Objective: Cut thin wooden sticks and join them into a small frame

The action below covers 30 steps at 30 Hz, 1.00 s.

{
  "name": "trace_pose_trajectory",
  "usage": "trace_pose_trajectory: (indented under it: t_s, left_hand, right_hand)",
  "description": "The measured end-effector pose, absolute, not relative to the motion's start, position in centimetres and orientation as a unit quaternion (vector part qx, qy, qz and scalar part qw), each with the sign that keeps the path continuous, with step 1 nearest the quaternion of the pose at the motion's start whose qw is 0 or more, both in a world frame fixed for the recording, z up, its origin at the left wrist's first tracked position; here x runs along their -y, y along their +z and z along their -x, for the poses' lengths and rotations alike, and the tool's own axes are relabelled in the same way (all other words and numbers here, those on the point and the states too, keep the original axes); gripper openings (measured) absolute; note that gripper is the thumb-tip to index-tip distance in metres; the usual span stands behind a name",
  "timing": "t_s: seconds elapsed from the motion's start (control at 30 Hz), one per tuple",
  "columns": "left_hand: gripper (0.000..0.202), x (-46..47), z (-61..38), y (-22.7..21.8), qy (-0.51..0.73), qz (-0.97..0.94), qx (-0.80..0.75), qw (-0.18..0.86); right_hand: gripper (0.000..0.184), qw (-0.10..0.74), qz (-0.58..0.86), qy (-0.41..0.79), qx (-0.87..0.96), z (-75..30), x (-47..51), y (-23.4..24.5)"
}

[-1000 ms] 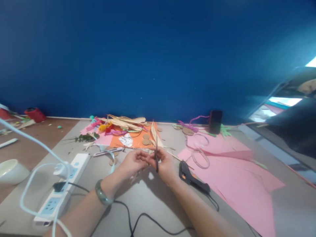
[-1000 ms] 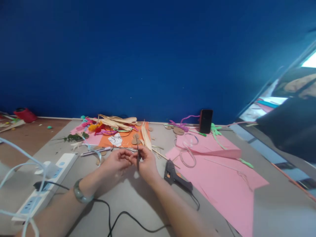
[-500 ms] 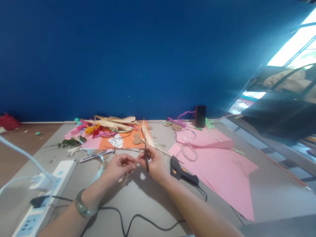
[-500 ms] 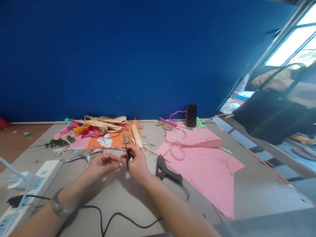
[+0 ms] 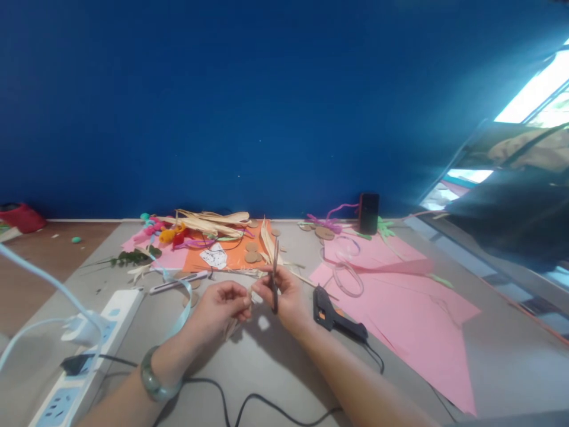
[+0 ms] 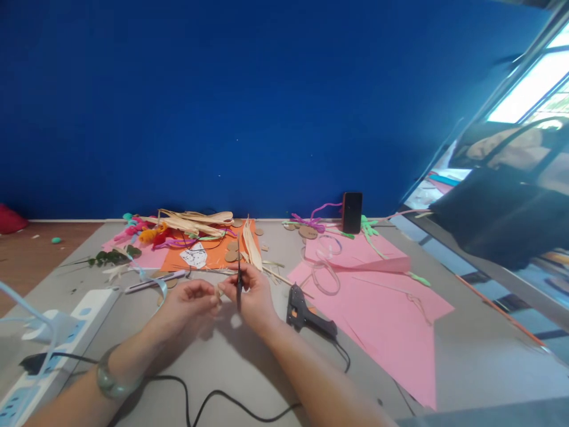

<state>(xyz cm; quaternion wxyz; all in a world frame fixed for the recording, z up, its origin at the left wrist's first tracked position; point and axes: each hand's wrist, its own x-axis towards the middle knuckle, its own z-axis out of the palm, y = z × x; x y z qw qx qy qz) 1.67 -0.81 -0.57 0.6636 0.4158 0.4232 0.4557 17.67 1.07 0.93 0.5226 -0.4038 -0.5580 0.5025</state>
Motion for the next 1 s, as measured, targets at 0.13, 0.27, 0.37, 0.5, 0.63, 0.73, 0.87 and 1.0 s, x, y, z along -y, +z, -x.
trace_pose_trajectory:
  t_s: [0.13, 0.27, 0.37, 0.5, 0.63, 0.73, 0.87, 1.0]
  left_hand:
    - [0.02, 0.6, -1.7, -1.0, 0.478, -0.404, -0.418, 0.659]
    - [0.019, 0.6, -1.7, -1.1, 0.465, -0.415, -0.429, 0.654]
    - [0.018, 0.7, -1.7, -1.0, 0.441, -0.426, -0.44, 0.657]
    - [0.018, 0.8, -1.6, -0.8, 0.415, -0.442, -0.447, 0.657]
    - [0.018, 0.9, -1.6, -0.1, 0.421, -0.442, -0.448, 0.653]
    - [0.022, 0.7, -1.2, 0.7, 0.447, -0.442, -0.453, 0.633]
    - [0.02, 0.2, -0.2, 1.5, 0.487, -0.472, -0.444, 0.585]
    - [0.019, 0.0, 0.6, 1.5, 0.504, -0.497, -0.433, 0.558]
  right_hand:
    - [0.04, 0.506, 0.4, 0.52, 0.56, -17.5, -1.1, 0.7]
    - [0.039, 0.503, 0.398, 0.512, 0.571, -17.4, -0.9, 0.8]
    - [0.038, 0.499, 0.392, 0.515, 0.576, -17.4, -0.8, 1.0]
    - [0.036, 0.495, 0.393, 0.515, 0.579, -17.4, -0.8, 1.1]
    - [0.036, 0.501, 0.396, 0.512, 0.575, -17.5, -0.8, 1.0]
    - [0.038, 0.496, 0.403, 0.511, 0.575, -17.6, -0.9, 1.4]
    - [0.044, 0.42, 0.395, 0.527, 0.624, -17.9, -1.1, 2.0]
    - [0.043, 0.346, 0.386, 0.554, 0.651, -18.1, -1.2, 1.8]
